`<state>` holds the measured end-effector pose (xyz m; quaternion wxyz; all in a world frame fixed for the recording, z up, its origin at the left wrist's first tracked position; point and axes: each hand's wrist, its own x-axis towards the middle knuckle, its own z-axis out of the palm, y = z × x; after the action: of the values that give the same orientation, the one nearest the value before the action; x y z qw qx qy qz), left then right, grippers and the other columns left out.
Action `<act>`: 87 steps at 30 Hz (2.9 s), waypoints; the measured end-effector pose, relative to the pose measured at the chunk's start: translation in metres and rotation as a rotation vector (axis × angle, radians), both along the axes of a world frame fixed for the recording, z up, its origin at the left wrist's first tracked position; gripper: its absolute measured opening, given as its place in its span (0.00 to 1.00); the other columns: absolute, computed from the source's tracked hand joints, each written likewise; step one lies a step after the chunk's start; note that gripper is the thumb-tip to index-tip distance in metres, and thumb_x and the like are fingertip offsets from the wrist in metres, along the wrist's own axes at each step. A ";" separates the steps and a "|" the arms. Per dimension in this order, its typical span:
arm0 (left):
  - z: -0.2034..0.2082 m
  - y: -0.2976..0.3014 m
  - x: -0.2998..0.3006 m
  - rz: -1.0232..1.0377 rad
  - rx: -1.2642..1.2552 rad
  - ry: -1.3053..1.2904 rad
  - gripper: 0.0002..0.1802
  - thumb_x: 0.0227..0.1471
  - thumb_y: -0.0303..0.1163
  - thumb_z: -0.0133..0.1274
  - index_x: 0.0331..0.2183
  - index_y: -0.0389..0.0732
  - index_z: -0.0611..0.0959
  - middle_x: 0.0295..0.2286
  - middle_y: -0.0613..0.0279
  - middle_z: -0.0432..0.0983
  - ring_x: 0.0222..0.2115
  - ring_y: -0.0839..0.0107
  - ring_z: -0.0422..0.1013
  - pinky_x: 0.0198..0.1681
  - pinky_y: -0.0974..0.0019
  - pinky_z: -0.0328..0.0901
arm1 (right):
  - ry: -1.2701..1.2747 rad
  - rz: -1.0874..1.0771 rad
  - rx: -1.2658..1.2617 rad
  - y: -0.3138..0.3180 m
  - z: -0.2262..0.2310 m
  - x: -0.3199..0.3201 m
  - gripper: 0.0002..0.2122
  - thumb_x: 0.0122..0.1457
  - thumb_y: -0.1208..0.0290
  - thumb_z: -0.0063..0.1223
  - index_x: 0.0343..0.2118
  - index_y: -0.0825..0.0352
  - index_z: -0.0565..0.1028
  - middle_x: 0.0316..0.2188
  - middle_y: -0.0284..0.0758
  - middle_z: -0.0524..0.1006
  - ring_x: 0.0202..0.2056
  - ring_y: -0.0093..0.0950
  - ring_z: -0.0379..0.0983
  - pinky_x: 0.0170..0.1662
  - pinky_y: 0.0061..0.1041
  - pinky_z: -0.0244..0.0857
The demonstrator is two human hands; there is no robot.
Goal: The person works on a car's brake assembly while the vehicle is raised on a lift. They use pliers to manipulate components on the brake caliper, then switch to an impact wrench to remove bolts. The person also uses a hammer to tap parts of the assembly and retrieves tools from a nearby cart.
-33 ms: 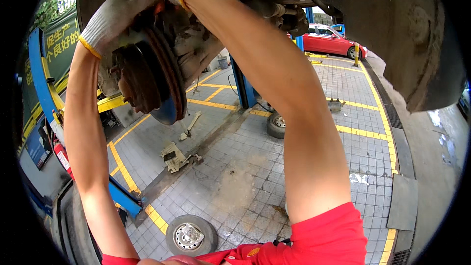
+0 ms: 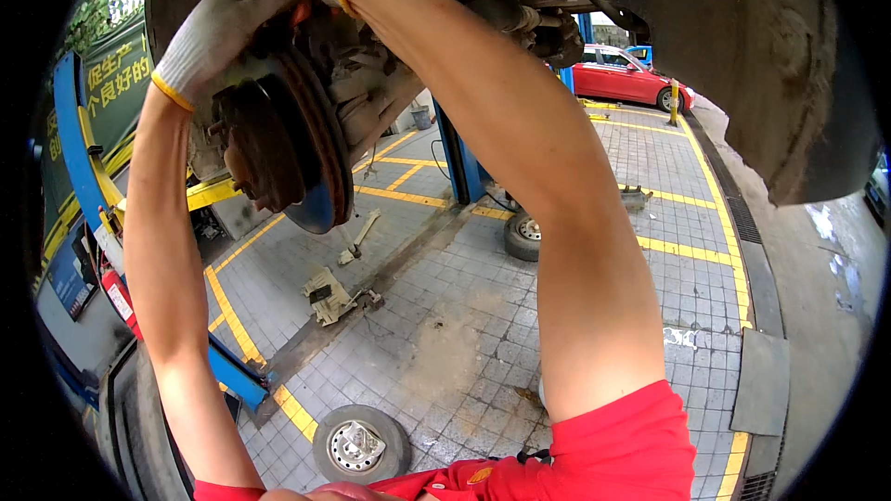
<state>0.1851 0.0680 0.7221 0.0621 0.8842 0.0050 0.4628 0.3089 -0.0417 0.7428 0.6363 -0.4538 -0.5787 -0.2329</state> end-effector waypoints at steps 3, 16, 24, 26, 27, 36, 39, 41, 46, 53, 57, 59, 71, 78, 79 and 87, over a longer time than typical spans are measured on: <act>-0.003 0.015 0.008 -0.047 0.169 -0.145 0.29 0.66 0.51 0.52 0.50 0.31 0.82 0.35 0.57 0.82 0.34 0.74 0.74 0.44 0.66 0.70 | -0.068 -0.070 0.117 0.007 0.014 -0.001 0.29 0.53 0.52 0.60 0.47 0.77 0.77 0.38 0.54 0.82 0.44 0.45 0.81 0.48 0.37 0.73; -0.002 0.009 0.000 0.042 0.109 -0.056 0.32 0.65 0.52 0.54 0.52 0.30 0.82 0.39 0.54 0.83 0.36 0.72 0.76 0.48 0.67 0.69 | -0.066 0.147 0.017 -0.010 -0.003 -0.005 0.31 0.53 0.54 0.62 0.52 0.76 0.75 0.42 0.53 0.82 0.46 0.44 0.81 0.48 0.38 0.74; -0.025 -0.041 0.002 -0.130 0.003 -0.341 0.18 0.62 0.41 0.58 0.31 0.33 0.88 0.20 0.60 0.80 0.22 0.78 0.71 0.30 0.66 0.68 | -0.044 -0.121 0.132 -0.007 0.014 -0.009 0.31 0.52 0.54 0.63 0.53 0.77 0.75 0.39 0.52 0.82 0.43 0.41 0.81 0.46 0.36 0.75; -0.022 -0.038 0.003 -0.177 -0.029 -0.305 0.19 0.62 0.42 0.58 0.32 0.33 0.88 0.21 0.60 0.80 0.23 0.78 0.71 0.31 0.66 0.68 | -0.030 -0.038 0.085 -0.024 0.006 -0.015 0.31 0.52 0.55 0.63 0.52 0.76 0.75 0.39 0.51 0.82 0.41 0.40 0.82 0.46 0.34 0.74; -0.021 -0.035 0.000 -0.113 -0.026 -0.281 0.19 0.62 0.42 0.58 0.32 0.33 0.88 0.21 0.60 0.80 0.23 0.78 0.71 0.31 0.65 0.68 | -0.017 0.023 0.060 -0.025 0.000 -0.020 0.30 0.52 0.55 0.63 0.52 0.76 0.75 0.38 0.50 0.82 0.41 0.39 0.82 0.46 0.33 0.74; -0.017 -0.041 -0.004 -0.028 0.012 -0.240 0.20 0.61 0.44 0.59 0.31 0.34 0.88 0.20 0.54 0.79 0.22 0.73 0.73 0.31 0.63 0.68 | -0.007 -0.099 0.155 -0.011 0.011 -0.007 0.30 0.52 0.53 0.63 0.48 0.77 0.74 0.35 0.47 0.82 0.39 0.38 0.81 0.44 0.35 0.73; -0.017 -0.045 0.001 0.026 0.015 -0.344 0.19 0.60 0.43 0.59 0.30 0.35 0.88 0.20 0.50 0.79 0.22 0.66 0.76 0.31 0.58 0.69 | -0.111 -0.211 0.215 -0.008 0.025 0.008 0.29 0.53 0.52 0.61 0.47 0.77 0.75 0.34 0.48 0.82 0.40 0.42 0.81 0.45 0.37 0.74; -0.018 -0.042 -0.008 0.062 0.008 -0.277 0.20 0.60 0.44 0.59 0.31 0.35 0.88 0.21 0.50 0.79 0.23 0.67 0.77 0.32 0.58 0.70 | 0.011 -0.012 0.064 -0.014 0.004 -0.017 0.29 0.53 0.52 0.60 0.47 0.77 0.75 0.34 0.48 0.82 0.39 0.42 0.81 0.44 0.36 0.74; -0.020 -0.024 -0.007 -0.044 0.010 -0.138 0.20 0.61 0.44 0.59 0.34 0.35 0.89 0.23 0.53 0.82 0.25 0.70 0.78 0.33 0.62 0.71 | -0.025 -0.006 0.226 0.017 -0.002 0.005 0.28 0.53 0.55 0.62 0.48 0.76 0.74 0.31 0.43 0.81 0.33 0.36 0.81 0.37 0.34 0.74; -0.028 -0.041 -0.013 -0.053 0.011 -0.324 0.19 0.60 0.43 0.60 0.35 0.34 0.88 0.24 0.54 0.83 0.25 0.71 0.77 0.33 0.63 0.70 | 0.006 0.006 0.053 -0.016 0.005 -0.025 0.28 0.52 0.56 0.63 0.48 0.75 0.73 0.30 0.40 0.80 0.30 0.34 0.79 0.34 0.35 0.74; -0.019 -0.034 -0.007 -0.034 -0.006 -0.214 0.18 0.61 0.41 0.59 0.34 0.34 0.88 0.24 0.56 0.83 0.25 0.73 0.76 0.33 0.64 0.70 | 0.011 0.064 0.151 -0.006 0.003 -0.013 0.27 0.53 0.55 0.63 0.47 0.75 0.73 0.32 0.40 0.80 0.33 0.33 0.79 0.38 0.33 0.73; -0.022 -0.023 -0.006 -0.109 -0.009 -0.162 0.18 0.61 0.41 0.59 0.35 0.33 0.88 0.24 0.57 0.83 0.26 0.75 0.76 0.33 0.64 0.70 | -0.032 0.082 0.214 0.012 0.005 -0.001 0.29 0.52 0.54 0.64 0.47 0.75 0.73 0.34 0.40 0.81 0.35 0.33 0.80 0.41 0.32 0.73; -0.014 0.003 0.005 0.018 0.114 -0.212 0.33 0.59 0.57 0.55 0.49 0.37 0.85 0.38 0.50 0.85 0.38 0.63 0.80 0.47 0.63 0.70 | -0.035 -0.198 0.117 -0.011 0.000 -0.017 0.40 0.54 0.38 0.61 0.54 0.75 0.72 0.49 0.51 0.80 0.54 0.43 0.77 0.56 0.37 0.69; -0.011 -0.004 0.004 0.015 0.032 -0.182 0.32 0.58 0.57 0.56 0.46 0.36 0.86 0.33 0.50 0.85 0.34 0.63 0.80 0.45 0.63 0.70 | 0.039 -0.295 0.049 0.005 0.015 -0.002 0.47 0.58 0.27 0.43 0.61 0.74 0.69 0.55 0.60 0.74 0.61 0.52 0.69 0.63 0.43 0.62; -0.010 -0.004 0.005 0.031 0.035 -0.160 0.31 0.58 0.57 0.57 0.45 0.36 0.87 0.32 0.51 0.84 0.34 0.64 0.79 0.45 0.63 0.70 | 0.053 -0.294 0.032 0.006 0.013 -0.001 0.46 0.59 0.27 0.41 0.61 0.72 0.70 0.56 0.61 0.74 0.61 0.53 0.68 0.64 0.44 0.62; -0.005 -0.012 -0.001 0.072 -0.012 -0.027 0.32 0.61 0.51 0.57 0.50 0.29 0.83 0.36 0.54 0.84 0.36 0.73 0.75 0.46 0.68 0.68 | 0.065 -0.263 0.028 -0.003 0.005 -0.007 0.41 0.54 0.32 0.53 0.56 0.70 0.73 0.52 0.57 0.77 0.57 0.51 0.73 0.59 0.43 0.67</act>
<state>0.1839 0.0558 0.7174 0.0508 0.8767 0.0389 0.4768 0.3024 -0.0448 0.7476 0.6247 -0.5243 -0.4901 -0.3077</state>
